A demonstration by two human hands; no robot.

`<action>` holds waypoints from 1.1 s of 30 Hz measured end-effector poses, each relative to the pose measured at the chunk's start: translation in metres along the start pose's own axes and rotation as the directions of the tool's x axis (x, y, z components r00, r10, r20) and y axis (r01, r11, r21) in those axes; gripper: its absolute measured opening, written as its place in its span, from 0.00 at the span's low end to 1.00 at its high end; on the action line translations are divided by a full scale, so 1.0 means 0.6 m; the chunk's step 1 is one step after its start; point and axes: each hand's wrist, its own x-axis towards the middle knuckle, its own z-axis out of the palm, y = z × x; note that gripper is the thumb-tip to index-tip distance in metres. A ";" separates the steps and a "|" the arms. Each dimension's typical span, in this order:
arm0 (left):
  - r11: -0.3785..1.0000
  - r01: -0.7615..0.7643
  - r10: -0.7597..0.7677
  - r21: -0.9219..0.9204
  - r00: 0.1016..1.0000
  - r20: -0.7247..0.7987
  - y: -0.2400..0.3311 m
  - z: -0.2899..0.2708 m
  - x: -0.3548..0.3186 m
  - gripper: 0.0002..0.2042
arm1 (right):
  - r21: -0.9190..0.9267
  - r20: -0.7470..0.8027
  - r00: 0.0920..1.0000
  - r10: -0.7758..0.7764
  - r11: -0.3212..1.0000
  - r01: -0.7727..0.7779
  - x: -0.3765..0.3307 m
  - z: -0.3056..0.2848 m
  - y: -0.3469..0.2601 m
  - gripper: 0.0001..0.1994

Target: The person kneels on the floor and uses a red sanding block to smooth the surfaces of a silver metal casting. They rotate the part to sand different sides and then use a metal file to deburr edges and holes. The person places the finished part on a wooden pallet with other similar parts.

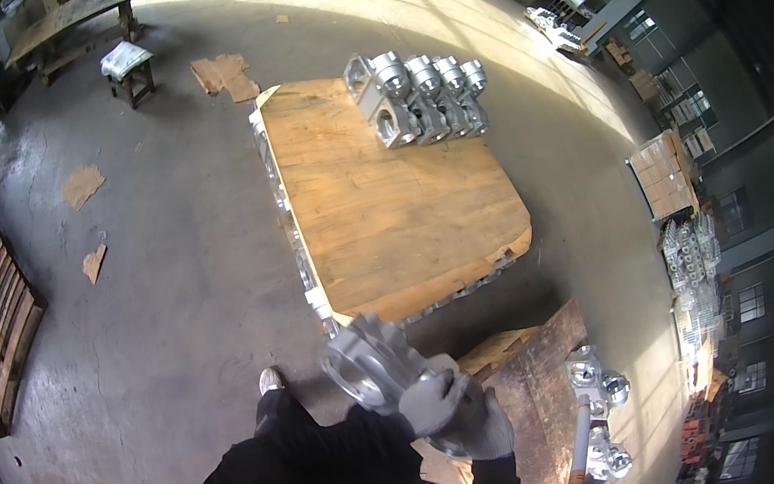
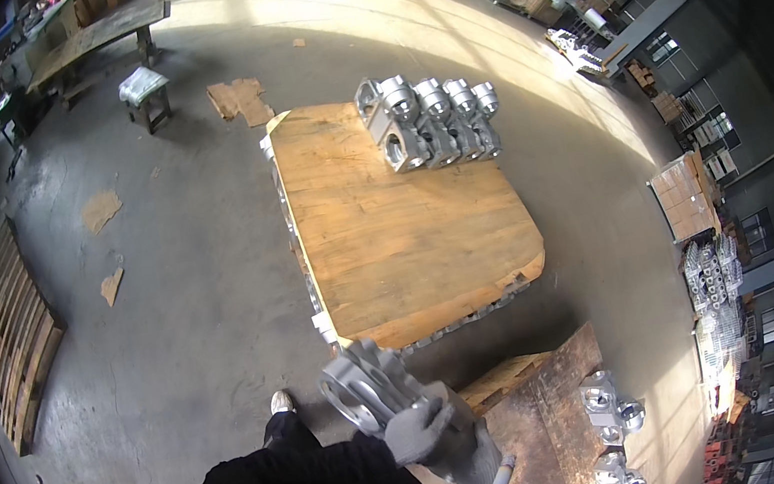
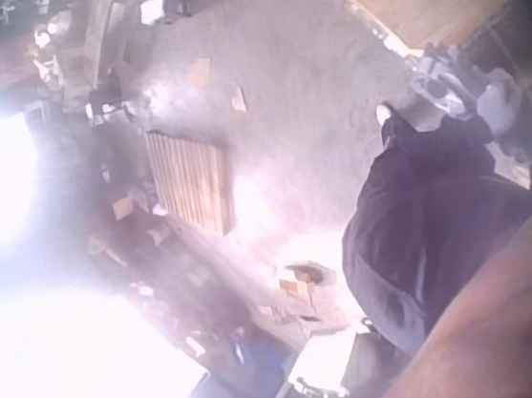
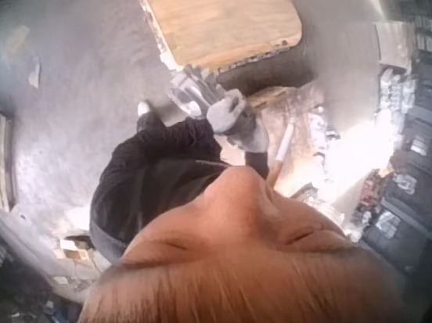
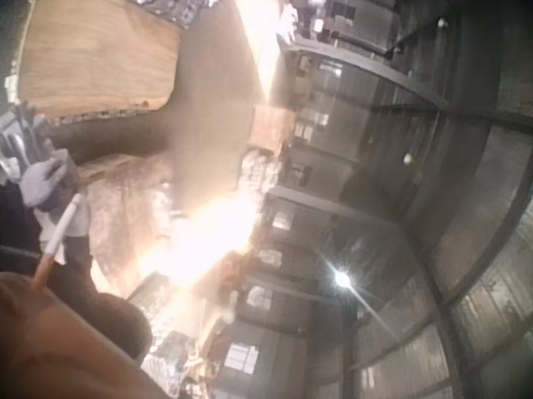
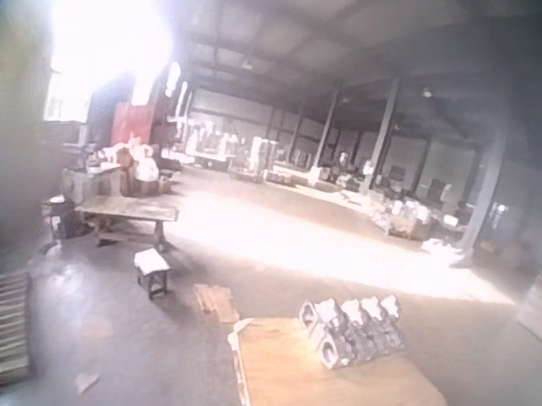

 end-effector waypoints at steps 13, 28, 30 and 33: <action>0.973 0.180 -0.157 0.148 0.976 -0.153 -0.034 -0.462 0.320 0.22 | 0.066 -0.121 0.989 -0.086 0.993 0.094 0.495 0.352 0.004 0.26; 0.883 0.430 -0.434 0.189 0.901 -0.024 -0.102 -0.752 0.855 0.32 | 0.256 -0.327 0.939 -0.105 0.947 0.195 1.054 0.507 -0.076 0.27; 0.892 0.392 -0.406 0.225 0.914 0.015 -0.121 -0.776 0.960 0.31 | 0.269 -0.360 0.930 -0.078 0.945 0.183 1.151 0.510 -0.108 0.27; 0.919 0.321 -0.339 0.229 0.940 0.041 -0.148 -0.796 1.100 0.30 | 0.148 -0.490 0.853 -0.177 0.948 0.282 1.257 0.528 -0.167 0.25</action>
